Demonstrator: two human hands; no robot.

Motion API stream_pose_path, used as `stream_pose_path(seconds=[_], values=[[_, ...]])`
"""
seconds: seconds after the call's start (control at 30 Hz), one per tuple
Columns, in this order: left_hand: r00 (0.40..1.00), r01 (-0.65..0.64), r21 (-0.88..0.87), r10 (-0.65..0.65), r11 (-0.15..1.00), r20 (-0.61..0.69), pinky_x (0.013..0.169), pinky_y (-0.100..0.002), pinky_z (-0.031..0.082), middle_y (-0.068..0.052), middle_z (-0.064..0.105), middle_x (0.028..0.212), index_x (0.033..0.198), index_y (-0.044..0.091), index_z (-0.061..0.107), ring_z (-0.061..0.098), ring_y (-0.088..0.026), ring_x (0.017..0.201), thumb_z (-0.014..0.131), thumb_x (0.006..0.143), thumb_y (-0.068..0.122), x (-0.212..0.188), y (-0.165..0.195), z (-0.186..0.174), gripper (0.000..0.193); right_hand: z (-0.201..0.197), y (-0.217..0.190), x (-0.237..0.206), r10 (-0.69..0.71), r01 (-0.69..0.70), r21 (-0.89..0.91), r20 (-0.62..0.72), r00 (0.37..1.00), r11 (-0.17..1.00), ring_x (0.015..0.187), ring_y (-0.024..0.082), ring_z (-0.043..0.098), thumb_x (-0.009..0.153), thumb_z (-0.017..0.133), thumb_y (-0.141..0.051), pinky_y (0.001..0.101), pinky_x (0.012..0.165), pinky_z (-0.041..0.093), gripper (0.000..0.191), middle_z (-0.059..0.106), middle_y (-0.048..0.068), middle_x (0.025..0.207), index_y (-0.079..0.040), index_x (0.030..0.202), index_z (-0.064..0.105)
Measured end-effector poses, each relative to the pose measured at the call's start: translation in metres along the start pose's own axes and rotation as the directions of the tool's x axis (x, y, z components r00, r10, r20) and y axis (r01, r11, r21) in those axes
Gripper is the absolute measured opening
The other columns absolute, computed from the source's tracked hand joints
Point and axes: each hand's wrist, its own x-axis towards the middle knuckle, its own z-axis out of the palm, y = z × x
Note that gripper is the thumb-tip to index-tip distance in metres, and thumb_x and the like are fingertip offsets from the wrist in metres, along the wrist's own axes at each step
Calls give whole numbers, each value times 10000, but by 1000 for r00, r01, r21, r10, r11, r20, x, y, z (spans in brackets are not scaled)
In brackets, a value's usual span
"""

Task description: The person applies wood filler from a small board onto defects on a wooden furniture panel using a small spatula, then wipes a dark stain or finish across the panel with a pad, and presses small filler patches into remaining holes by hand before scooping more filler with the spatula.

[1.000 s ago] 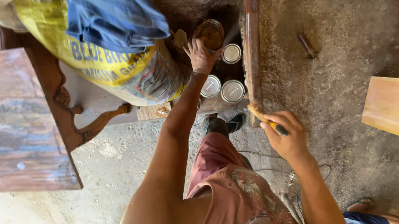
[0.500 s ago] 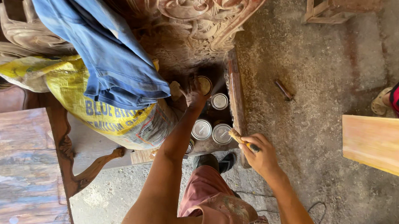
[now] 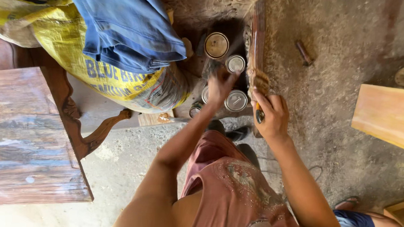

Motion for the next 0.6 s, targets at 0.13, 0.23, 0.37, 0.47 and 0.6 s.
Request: stream_pose_path(seconds=[0.13,0.23,0.37,0.47,0.6], values=[[869,483,-822,-54,303,491,792,-371,541,-48,707,991,1163,60,675,656,-156,874,598,989,433,-66,-4,23,419,21,-4,12,-5,-3,77,95,995,997,1078,357,566,976,778,-268,473,970,477,557,598,150,1171,-47,1455,599],[854,520,-848,-32,101,520,712,-345,534,-34,714,896,1048,114,694,655,-171,807,569,994,308,-62,-2,25,237,28,-2,18,-47,83,-115,285,957,990,1229,372,510,891,761,-400,517,1088,412,693,533,165,1323,-15,1424,540],[977,-193,-321,151,927,-152,624,-328,508,-60,698,848,983,107,728,655,-183,724,587,1016,233,-16,-12,17,191,15,9,7,-120,130,-3,373,920,991,1344,432,419,827,762,-503,565,1098,337,813,420,233,1487,-26,1443,528],[657,-379,83,332,921,-677,679,-453,558,-186,710,858,914,31,738,706,-377,779,724,920,228,34,-4,23,198,-8,34,-26,-72,52,61,381,922,997,1346,409,442,881,756,-437,550,1118,360,742,417,211,1522,-74,1490,536],[687,-41,518,401,854,-607,741,-525,534,-215,721,840,846,60,764,677,-417,840,670,858,275,66,19,32,235,-47,91,-92,115,-166,129,336,935,978,1249,393,543,936,729,-387,502,1059,461,643,467,206,1489,-78,1472,555]])
